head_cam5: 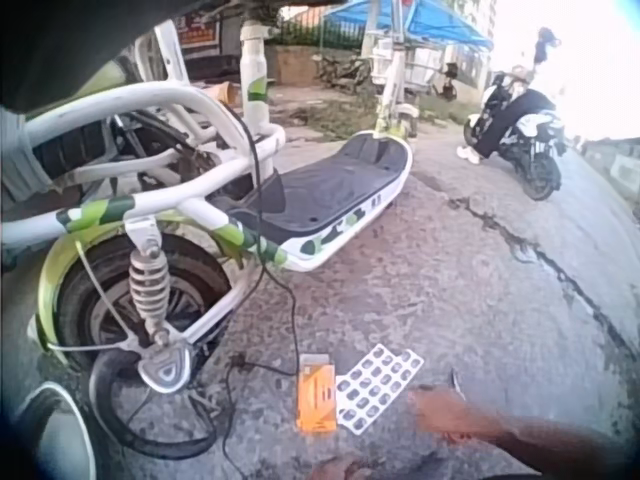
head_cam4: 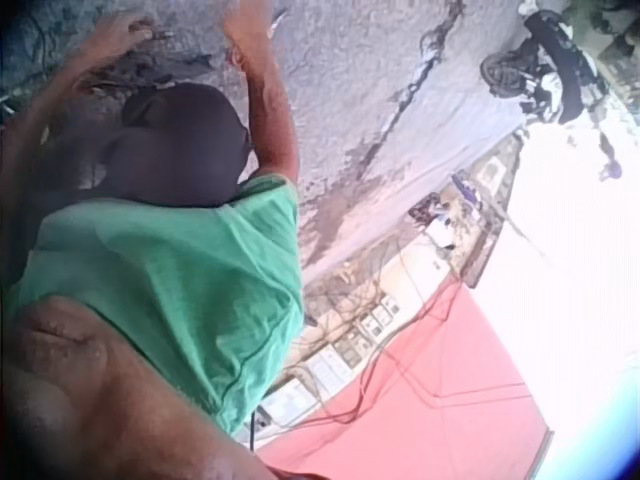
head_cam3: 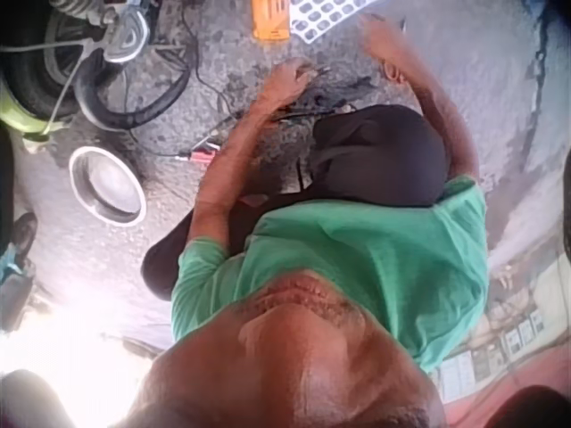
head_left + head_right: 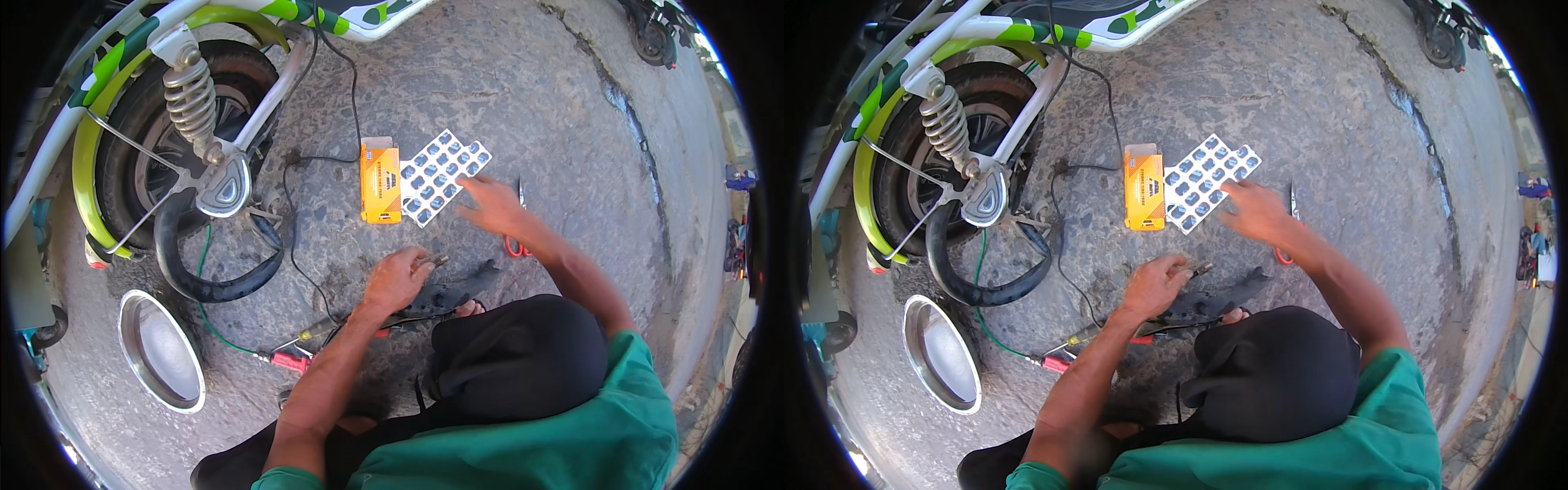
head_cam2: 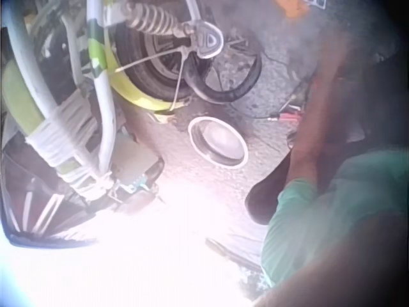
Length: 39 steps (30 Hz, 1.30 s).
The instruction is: The person repairs a scooter tire by sanding the inner tube, applying glue, and attaching a patch. They then submerge the tube in water to check for leaks and prepare to reassemble the tire.
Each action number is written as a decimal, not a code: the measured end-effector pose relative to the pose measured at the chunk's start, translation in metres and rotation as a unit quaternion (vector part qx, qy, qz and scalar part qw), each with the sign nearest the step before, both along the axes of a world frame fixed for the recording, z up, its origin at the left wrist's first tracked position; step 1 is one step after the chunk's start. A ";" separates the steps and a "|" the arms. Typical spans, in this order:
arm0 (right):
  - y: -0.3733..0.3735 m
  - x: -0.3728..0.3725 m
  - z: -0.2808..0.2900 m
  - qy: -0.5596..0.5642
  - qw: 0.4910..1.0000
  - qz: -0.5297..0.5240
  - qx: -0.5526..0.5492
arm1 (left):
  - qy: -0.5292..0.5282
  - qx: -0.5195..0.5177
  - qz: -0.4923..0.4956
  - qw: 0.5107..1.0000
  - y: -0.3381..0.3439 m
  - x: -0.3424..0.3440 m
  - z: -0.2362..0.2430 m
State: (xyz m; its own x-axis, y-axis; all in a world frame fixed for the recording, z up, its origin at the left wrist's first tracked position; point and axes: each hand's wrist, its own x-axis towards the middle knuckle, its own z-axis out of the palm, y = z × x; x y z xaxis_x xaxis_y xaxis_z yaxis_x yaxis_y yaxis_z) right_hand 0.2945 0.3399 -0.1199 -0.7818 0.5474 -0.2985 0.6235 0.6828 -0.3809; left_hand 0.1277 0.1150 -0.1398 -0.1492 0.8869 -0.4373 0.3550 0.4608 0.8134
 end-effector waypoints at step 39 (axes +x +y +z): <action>-0.008 -0.004 -0.081 0.126 0.928 0.344 0.075 | -0.067 -0.016 0.060 0.996 0.004 -0.027 -0.023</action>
State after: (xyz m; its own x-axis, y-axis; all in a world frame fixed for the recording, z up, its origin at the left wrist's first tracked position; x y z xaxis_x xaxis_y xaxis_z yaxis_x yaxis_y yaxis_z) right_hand 0.2903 0.3323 -0.2009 -0.9961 -0.0862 -0.0206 -0.0750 0.9433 -0.3235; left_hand 0.1010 0.1189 -0.1632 -0.1920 0.8517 -0.4876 0.1854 0.5193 0.8342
